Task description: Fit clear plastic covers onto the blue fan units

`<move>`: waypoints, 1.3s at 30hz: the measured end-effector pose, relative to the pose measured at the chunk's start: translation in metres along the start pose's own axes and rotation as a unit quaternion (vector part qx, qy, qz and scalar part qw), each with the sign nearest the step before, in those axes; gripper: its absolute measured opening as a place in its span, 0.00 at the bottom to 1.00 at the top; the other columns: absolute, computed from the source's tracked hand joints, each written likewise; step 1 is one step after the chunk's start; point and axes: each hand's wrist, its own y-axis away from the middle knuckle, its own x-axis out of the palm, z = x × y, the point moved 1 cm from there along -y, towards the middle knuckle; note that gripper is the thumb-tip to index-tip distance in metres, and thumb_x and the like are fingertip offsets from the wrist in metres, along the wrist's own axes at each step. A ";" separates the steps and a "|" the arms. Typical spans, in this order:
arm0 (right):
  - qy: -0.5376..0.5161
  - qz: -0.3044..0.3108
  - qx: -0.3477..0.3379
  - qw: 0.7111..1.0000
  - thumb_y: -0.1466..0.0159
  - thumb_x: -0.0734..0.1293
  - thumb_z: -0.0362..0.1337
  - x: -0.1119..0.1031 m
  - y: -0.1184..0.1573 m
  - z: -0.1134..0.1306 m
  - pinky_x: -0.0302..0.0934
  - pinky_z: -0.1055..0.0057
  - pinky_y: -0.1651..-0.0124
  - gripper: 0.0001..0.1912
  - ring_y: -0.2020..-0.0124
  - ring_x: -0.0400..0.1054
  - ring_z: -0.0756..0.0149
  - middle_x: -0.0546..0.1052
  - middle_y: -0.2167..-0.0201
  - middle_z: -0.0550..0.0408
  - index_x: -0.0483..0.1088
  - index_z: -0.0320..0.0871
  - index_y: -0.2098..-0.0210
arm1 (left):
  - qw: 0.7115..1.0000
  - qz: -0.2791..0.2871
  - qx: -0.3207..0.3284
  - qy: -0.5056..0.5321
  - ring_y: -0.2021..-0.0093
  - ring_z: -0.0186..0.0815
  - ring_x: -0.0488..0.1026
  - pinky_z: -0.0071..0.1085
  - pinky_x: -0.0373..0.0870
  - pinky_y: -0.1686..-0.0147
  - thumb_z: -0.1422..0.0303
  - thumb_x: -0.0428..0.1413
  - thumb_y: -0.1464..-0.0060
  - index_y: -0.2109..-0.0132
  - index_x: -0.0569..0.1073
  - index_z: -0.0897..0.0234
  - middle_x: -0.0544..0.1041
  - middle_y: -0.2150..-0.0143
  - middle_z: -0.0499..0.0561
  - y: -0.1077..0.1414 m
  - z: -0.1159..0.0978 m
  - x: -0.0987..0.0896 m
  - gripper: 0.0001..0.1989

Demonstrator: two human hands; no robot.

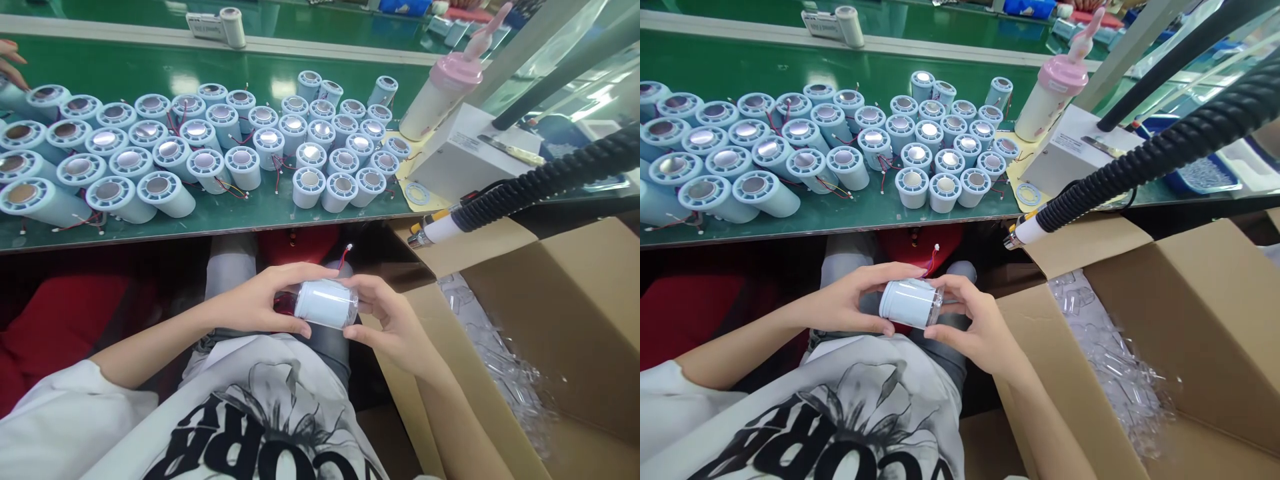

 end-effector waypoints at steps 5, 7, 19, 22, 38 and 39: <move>-0.053 0.005 0.029 0.998 0.42 0.72 0.36 0.001 -0.001 0.001 0.69 0.72 0.54 0.22 0.55 0.69 0.68 0.73 0.56 0.56 0.64 0.51 0.50 | 1.000 0.005 -0.006 0.002 0.38 0.45 0.63 0.38 0.67 0.44 0.69 0.65 0.55 0.37 0.61 0.53 0.63 0.36 0.56 0.001 0.000 -0.001 0.39; -0.062 0.003 0.028 0.998 0.42 0.72 0.36 0.002 -0.001 0.000 0.69 0.73 0.55 0.22 0.55 0.69 0.68 0.73 0.56 0.56 0.64 0.51 0.51 | 1.000 0.006 -0.016 0.017 0.38 0.45 0.63 0.37 0.67 0.44 0.69 0.65 0.55 0.37 0.61 0.53 0.64 0.36 0.55 0.001 -0.001 -0.002 0.38; -0.147 -0.304 -0.042 0.940 0.50 0.74 0.45 -0.009 -0.007 -0.068 0.68 0.64 0.55 0.27 0.57 0.70 0.61 0.74 0.57 0.51 0.61 0.48 0.56 | 0.945 -0.043 -0.067 0.318 0.40 0.48 0.65 0.41 0.63 0.43 0.70 0.68 0.60 0.44 0.71 0.62 0.68 0.40 0.61 -0.097 0.044 0.017 0.34; -0.140 -0.382 -0.051 0.912 0.49 0.73 0.47 -0.021 -0.011 -0.085 0.66 0.62 0.53 0.28 0.57 0.70 0.61 0.74 0.58 0.50 0.58 0.47 0.55 | 0.935 -0.034 -0.093 0.341 0.43 0.47 0.68 0.42 0.61 0.42 0.69 0.68 0.61 0.45 0.72 0.65 0.72 0.43 0.62 -0.137 0.051 0.028 0.33; -0.138 -0.323 -0.065 0.934 0.52 0.75 0.41 -0.034 -0.018 -0.072 0.69 0.63 0.54 0.27 0.55 0.71 0.59 0.74 0.56 0.49 0.64 0.46 0.56 | 0.959 -0.016 -0.145 0.243 0.49 0.42 0.72 0.39 0.66 0.47 0.71 0.69 0.63 0.46 0.69 0.67 0.73 0.46 0.61 -0.130 0.035 0.005 0.34; -0.121 -0.310 -0.068 0.941 0.50 0.75 0.41 -0.030 -0.014 -0.070 0.69 0.63 0.54 0.26 0.53 0.71 0.59 0.74 0.54 0.48 0.64 0.46 0.55 | 0.964 -0.015 -0.140 0.227 0.50 0.42 0.73 0.39 0.68 0.49 0.71 0.68 0.63 0.47 0.68 0.67 0.73 0.47 0.60 -0.118 0.030 0.002 0.33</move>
